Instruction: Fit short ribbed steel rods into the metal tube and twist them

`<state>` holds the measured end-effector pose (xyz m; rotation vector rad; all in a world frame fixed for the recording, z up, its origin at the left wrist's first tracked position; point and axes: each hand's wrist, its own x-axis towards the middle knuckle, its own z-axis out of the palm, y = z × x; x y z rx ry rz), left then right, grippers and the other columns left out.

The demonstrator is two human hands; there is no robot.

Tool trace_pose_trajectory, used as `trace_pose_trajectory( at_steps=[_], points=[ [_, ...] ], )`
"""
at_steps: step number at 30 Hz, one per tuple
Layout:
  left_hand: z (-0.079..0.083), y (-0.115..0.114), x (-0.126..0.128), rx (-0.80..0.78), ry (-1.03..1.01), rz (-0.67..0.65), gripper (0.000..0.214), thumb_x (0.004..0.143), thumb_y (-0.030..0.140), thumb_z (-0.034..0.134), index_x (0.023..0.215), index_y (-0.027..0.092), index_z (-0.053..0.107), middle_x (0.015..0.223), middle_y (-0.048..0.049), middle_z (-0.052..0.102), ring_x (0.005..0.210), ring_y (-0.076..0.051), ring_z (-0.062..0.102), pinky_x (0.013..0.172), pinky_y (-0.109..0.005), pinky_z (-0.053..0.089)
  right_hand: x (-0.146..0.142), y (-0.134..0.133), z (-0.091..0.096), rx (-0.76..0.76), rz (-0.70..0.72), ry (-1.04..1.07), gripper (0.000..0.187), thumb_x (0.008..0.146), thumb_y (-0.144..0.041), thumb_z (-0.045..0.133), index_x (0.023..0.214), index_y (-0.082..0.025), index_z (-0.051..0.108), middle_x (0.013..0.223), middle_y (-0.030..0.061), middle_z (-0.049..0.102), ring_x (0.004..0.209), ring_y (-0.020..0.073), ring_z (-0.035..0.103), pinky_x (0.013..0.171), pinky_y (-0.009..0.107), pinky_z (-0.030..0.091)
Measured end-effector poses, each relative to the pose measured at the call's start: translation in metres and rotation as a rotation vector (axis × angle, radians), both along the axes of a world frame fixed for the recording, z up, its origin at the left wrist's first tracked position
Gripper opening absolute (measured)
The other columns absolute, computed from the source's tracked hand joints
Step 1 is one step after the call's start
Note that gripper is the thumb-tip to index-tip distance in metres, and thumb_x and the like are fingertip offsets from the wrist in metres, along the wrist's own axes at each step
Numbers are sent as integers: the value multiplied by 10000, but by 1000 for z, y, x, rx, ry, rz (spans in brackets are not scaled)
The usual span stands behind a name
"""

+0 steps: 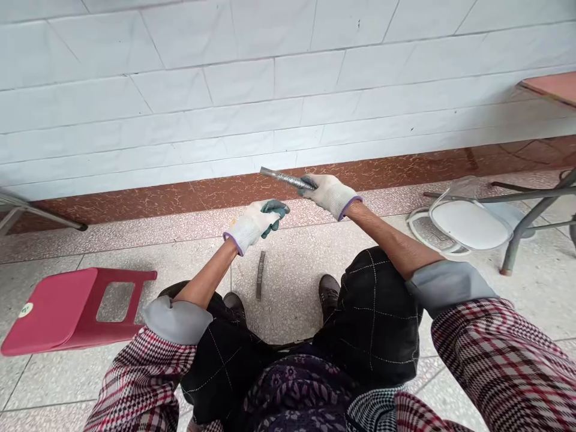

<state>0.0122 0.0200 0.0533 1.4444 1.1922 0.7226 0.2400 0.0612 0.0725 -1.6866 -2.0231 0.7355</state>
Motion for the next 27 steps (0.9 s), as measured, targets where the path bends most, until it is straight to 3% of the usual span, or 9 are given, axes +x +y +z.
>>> trace_pose_trajectory(
  at_steps=[3,5,8,10,13,16,22,24,27],
  points=[
    [1,-1,-13,20,24,-3,202,832,98,589,953,151,741,553,22,554,386,-73,402,358,-210,260,-8,-21,17,-179,49,349,202,857,-326,663,990,-174,644,644,-33,495,482,97,417,406,256,363],
    [7,3,-23,35,15,-4,176,816,94,596,913,145,733,553,17,555,407,-78,426,375,-204,284,-8,-38,30,-281,160,468,261,840,-347,679,1028,-166,655,631,-48,488,446,81,401,371,241,361],
    [17,10,-35,102,64,-79,145,767,98,621,833,147,741,592,-2,594,458,-88,468,421,-201,333,-5,-61,38,-397,373,406,313,806,-369,719,1050,-177,681,650,-48,528,444,74,416,359,229,358],
    [22,11,-37,194,167,-169,188,706,70,630,804,162,760,662,-14,650,538,-95,514,479,-188,369,-5,-69,34,-406,433,184,292,774,-360,759,1004,-186,709,646,-35,564,467,85,449,387,233,360],
    [22,6,-34,204,315,-203,196,648,53,655,750,176,770,687,-20,669,603,-114,540,526,-196,384,-7,-72,17,-340,360,-129,207,736,-319,795,887,-191,733,578,-16,565,494,113,473,449,263,343],
    [20,-3,-29,110,348,-197,155,666,59,694,763,149,774,670,-48,645,628,-142,564,551,-225,388,-7,-61,4,-274,266,-212,139,726,-281,784,833,-212,728,542,-13,519,540,141,486,512,293,338],
    [10,-9,-17,45,227,-154,266,865,61,619,1101,53,740,831,-118,705,667,-106,528,648,-267,396,4,-29,9,-27,128,-396,224,815,-338,697,1005,-221,717,721,28,591,624,175,498,580,342,345],
    [5,-6,-13,11,118,-120,266,892,66,608,1134,39,716,830,-123,715,665,-102,513,634,-257,394,3,-29,16,29,107,-311,259,845,-367,673,1050,-214,708,760,28,613,627,163,507,575,334,370],
    [2,0,-11,3,10,-100,268,903,67,605,1152,19,691,795,-110,708,652,-103,522,614,-247,402,-3,-40,30,-57,85,40,253,854,-344,666,1046,-183,695,719,8,583,568,125,486,508,297,388]
  ],
)
